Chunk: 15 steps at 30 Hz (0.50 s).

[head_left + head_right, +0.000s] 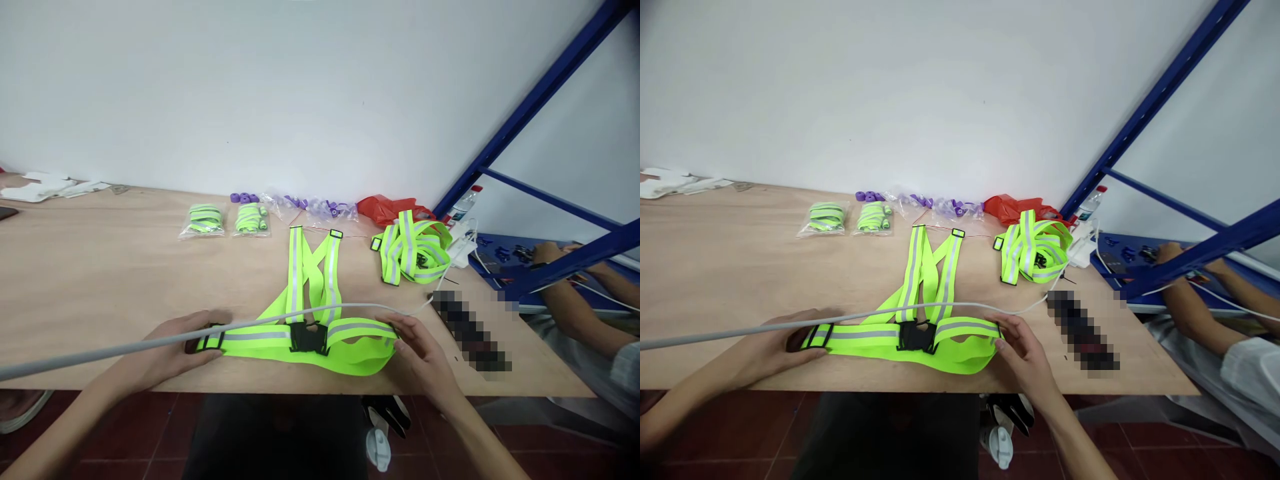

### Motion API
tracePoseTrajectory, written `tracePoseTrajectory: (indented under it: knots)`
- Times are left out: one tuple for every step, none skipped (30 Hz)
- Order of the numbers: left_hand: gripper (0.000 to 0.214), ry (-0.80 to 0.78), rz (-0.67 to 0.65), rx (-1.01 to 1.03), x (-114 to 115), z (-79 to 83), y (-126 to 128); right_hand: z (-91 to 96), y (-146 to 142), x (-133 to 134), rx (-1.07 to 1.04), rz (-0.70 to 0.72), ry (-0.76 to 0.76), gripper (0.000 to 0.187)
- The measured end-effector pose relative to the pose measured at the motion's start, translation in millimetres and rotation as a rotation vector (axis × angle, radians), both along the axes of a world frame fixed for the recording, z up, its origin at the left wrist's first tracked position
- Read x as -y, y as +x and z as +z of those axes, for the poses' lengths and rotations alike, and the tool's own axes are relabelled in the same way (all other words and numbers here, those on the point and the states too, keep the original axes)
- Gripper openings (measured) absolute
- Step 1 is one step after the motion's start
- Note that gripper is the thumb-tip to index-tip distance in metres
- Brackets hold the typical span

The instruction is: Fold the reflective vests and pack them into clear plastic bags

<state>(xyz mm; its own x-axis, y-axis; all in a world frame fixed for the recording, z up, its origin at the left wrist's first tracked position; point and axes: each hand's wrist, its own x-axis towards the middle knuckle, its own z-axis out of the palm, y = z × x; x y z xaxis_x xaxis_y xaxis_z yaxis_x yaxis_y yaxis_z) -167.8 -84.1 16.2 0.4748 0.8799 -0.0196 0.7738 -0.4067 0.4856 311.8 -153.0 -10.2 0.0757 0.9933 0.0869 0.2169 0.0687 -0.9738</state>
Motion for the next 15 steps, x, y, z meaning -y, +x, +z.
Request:
tracePoseTrajectory:
  knots:
    - [0.056,-0.030,-0.019,0.006,0,-1.0,-1,1.2,0,1,0.042,0.002,-0.002,0.042]
    - [0.056,-0.052,-0.030,0.012,-1,-1.9,-2,2.1,0,3,0.073,-0.008,-0.005,0.045]
    - [0.056,-0.058,-0.028,0.017,-1,-2.5,-2,2.9,0,6,0.102,-0.020,-0.010,0.047]
    - [0.056,-0.057,-0.024,0.021,-1,-2.9,-2,3.5,0,8,0.136,-0.025,-0.021,0.048]
    - [0.056,-0.052,-0.019,0.024,-1,-3.1,-2,4.0,0,11,0.175,-0.012,-0.043,0.047]
    - [0.055,-0.045,-0.015,0.025,-1,-3.1,-2,4.4,-1,14,0.217,0.005,-0.066,0.044]
    - [0.055,-0.036,-0.010,0.024,-2,-3.2,-1,4.5,-2,17,0.260,0.018,-0.081,0.040]
    - [0.054,-0.026,-0.009,0.018,-2,-3.4,-1,4.3,-4,21,0.307,0.025,-0.086,0.036]
    - [0.053,-0.017,-0.010,0.009,-1,-3.9,-1,3.8,-5,24,0.356,0.024,-0.077,0.034]
    - [0.053,-0.006,-0.012,-0.002,-1,-4.7,-1,3.2,-6,27,0.405,0.015,-0.059,0.033]
    - [0.053,0.003,-0.011,-0.013,-1,-5.8,-2,2.5,-6,31,0.453,0.004,-0.037,0.034]
    - [0.054,0.010,-0.007,-0.021,-1,-7.3,-3,1.9,-5,34,0.498,-0.006,-0.018,0.037]
    - [0.054,0.016,-0.002,-0.023,-1,-8.9,-4,1.7,-4,38,0.537,-0.007,-0.006,0.043]
    - [0.055,0.021,0.004,-0.021,-1,-10.5,-5,1.9,-1,41,0.570,-0.002,-0.003,0.049]
    - [0.055,0.025,0.011,-0.017,-2,-11.9,-6,2.6,1,45,0.598,0.008,-0.004,0.056]
